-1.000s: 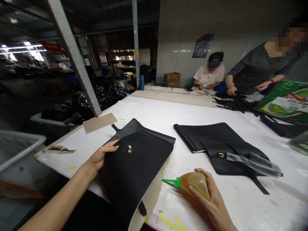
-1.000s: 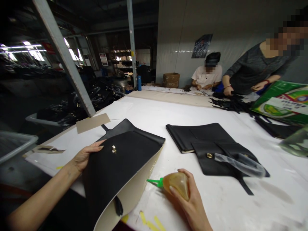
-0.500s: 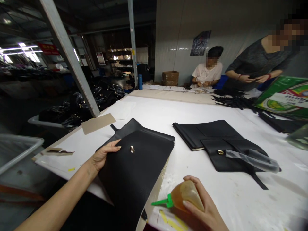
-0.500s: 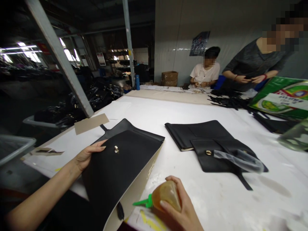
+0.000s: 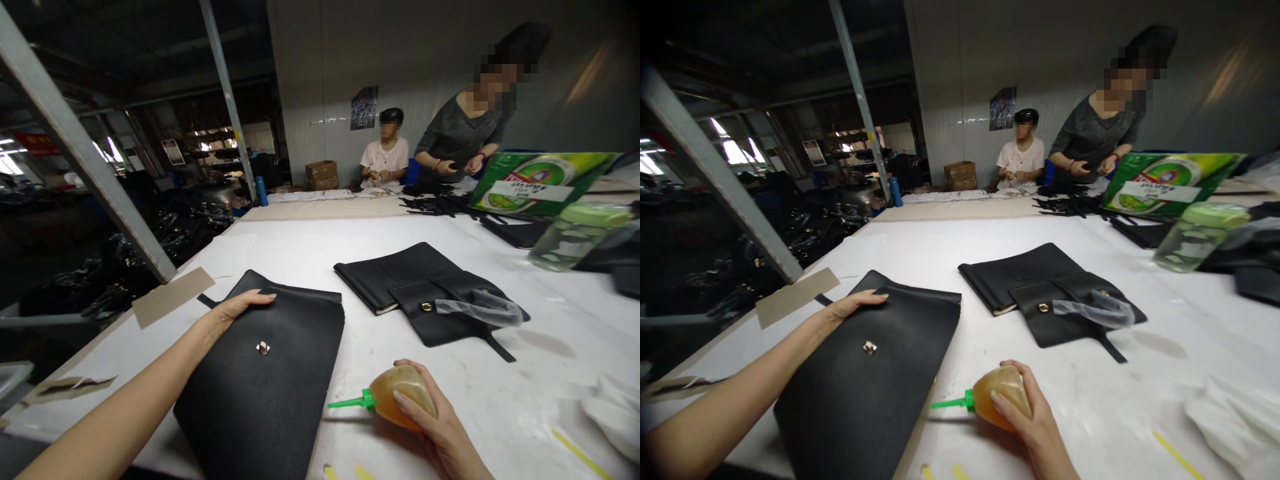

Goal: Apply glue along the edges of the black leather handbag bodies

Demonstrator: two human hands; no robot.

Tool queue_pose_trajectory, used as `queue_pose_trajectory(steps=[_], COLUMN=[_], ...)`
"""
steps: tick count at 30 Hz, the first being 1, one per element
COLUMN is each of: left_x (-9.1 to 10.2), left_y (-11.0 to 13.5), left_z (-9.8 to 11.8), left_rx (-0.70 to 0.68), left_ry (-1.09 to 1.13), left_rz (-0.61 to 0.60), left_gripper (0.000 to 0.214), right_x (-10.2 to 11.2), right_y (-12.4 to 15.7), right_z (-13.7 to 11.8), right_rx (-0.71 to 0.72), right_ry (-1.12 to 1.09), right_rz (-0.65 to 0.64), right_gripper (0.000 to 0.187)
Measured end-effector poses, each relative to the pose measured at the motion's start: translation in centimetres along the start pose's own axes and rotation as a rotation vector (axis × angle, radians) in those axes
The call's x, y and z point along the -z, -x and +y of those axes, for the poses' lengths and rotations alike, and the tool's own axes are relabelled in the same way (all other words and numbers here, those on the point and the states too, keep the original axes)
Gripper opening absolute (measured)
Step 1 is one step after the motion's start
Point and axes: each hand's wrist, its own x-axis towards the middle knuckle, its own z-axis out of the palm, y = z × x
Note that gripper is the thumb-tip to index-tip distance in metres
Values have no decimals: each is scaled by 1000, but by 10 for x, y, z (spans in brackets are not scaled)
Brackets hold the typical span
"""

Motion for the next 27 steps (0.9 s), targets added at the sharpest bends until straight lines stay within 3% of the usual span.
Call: queue_pose_trajectory(steps=[3,5,11,13,16,23,27], left_x=[-5,-7,-6,-5,-7,-8,-8], left_y=[-16,-14,41,62,81,74,70], left_z=[10,21,76,85,74,1,-5], left_rx=[-15,-61,-411,-529,-582,-369,-337], left_ry=[-68,-81,-9,6,4,18,18], left_rz=[1,23,185,217,226,130,86], left_gripper=[34,39,52,51,43,42,53], right_x=[4,7,19,26,35,35,31], right_y=[0,2,12,11,5,-12,-37], right_z=[-3,-9,-32,-34,-33,-30,-34], right_rx=[21,34,36,44,78,184,326], right_ry=[12,-8,-162,-178,-189,-51,118], right_rz=[18,34,42,52,72,134,174], right_gripper=[61,60,59,62,66,59,56])
